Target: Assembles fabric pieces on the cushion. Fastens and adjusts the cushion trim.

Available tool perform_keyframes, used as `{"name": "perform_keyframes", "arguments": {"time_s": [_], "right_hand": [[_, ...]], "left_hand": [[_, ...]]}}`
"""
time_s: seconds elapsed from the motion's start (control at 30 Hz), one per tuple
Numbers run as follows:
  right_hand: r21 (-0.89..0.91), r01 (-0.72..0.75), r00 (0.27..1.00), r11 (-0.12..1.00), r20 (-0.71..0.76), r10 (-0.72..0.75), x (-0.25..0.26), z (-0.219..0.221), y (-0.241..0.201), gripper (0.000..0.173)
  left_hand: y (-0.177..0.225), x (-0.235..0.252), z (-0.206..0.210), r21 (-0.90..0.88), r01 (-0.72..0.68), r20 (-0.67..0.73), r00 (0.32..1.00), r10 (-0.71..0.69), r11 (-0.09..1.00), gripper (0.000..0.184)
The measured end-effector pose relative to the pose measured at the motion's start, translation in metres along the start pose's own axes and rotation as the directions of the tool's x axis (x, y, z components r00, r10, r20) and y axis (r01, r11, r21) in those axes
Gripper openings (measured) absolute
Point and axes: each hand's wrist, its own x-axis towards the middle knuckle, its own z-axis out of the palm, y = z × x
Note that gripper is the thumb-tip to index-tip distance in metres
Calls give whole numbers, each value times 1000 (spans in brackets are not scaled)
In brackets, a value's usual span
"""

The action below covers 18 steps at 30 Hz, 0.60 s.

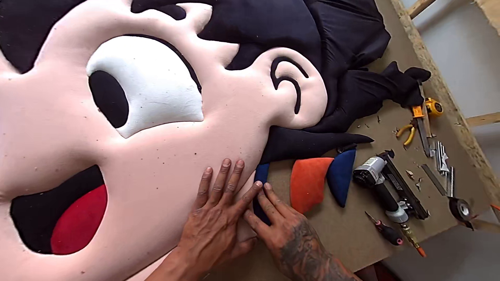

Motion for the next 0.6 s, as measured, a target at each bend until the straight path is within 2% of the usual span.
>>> {"name": "perform_keyframes", "arguments": {"time_s": [0.03,0.1,0.2,0.23,0.3,0.37,0.47,0.6], "right_hand": [[32,4,1000,999,-5,-4,-2,-6,6,36],[45,-36,999,998,-20,37,-11,-31,28,54],[-136,-125,992,983,-6,125,-43,-60,92,91],[-176,-126,992,976,1,128,-53,-59,115,97],[-191,-106,994,976,-3,108,-63,-51,143,96],[-153,-51,998,987,-51,44,-59,-40,150,84],[-53,40,993,998,-111,-45,-44,-24,140,73],[9,84,982,996,-169,-81,-30,-9,128,65]], "left_hand": [[0,0,-1,5,-5,1,1000,5,1000,106],[-2,1,-2,25,-13,16,1000,13,1000,108],[-4,0,0,25,-12,38,999,11,1000,109],[-4,-1,0,29,-15,37,999,14,999,109],[-3,0,-2,46,-20,45,999,18,999,109],[-1,1,-4,75,-21,61,998,16,997,109],[1,2,-7,89,-15,67,998,9,996,108],[2,2,-7,106,-16,75,997,8,994,107]]}}
